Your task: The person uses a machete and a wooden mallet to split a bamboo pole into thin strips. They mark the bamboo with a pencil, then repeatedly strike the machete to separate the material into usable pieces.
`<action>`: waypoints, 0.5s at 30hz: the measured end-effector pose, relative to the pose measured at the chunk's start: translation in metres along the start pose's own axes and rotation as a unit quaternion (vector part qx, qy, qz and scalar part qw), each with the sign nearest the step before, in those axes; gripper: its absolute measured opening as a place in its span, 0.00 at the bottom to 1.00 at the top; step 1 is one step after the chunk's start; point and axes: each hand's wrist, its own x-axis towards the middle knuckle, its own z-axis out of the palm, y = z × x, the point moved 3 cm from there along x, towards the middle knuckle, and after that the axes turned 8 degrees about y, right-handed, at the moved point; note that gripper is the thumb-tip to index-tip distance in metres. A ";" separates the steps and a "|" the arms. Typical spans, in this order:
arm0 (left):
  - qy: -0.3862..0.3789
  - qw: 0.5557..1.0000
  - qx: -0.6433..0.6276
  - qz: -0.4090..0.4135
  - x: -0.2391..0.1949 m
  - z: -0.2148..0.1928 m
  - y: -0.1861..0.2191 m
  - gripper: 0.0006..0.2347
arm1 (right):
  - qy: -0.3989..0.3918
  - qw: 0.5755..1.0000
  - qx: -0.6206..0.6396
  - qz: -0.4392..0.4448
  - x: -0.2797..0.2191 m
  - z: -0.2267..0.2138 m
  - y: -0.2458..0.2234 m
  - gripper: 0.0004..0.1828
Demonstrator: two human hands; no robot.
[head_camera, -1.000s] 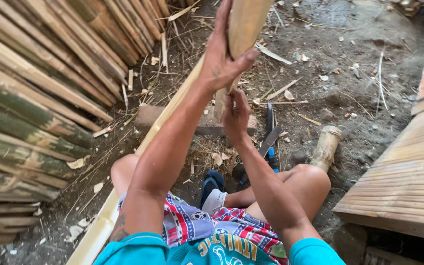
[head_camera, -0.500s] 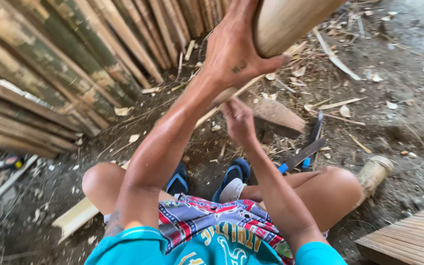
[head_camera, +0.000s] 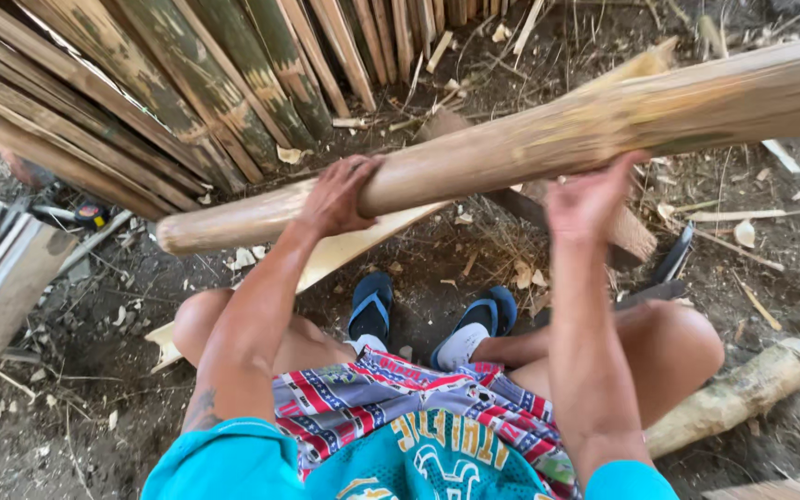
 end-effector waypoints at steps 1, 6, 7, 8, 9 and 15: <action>-0.039 0.999 0.024 -0.026 0.000 0.008 -0.012 0.56 | -0.135 0.990 0.037 -0.009 -0.001 0.005 0.027 0.54; -0.102 0.993 -0.049 -0.032 0.017 -0.007 0.000 0.58 | -0.023 0.996 0.013 0.086 -0.041 -0.017 0.184 0.58; -0.081 0.994 -0.077 0.002 0.034 -0.015 0.020 0.56 | -0.052 0.994 0.029 0.088 -0.047 -0.017 0.205 0.57; -0.063 0.991 -0.110 0.041 0.047 -0.019 0.045 0.54 | -0.043 0.995 0.025 0.086 -0.045 -0.026 0.211 0.55; -0.041 0.986 -0.144 0.073 0.058 -0.022 0.073 0.52 | -0.038 0.995 0.015 0.089 -0.044 -0.036 0.216 0.54; -0.015 0.974 -0.179 0.138 0.147 -0.018 0.190 0.58 | -0.172 0.980 0.038 0.091 -0.023 -0.025 0.218 0.40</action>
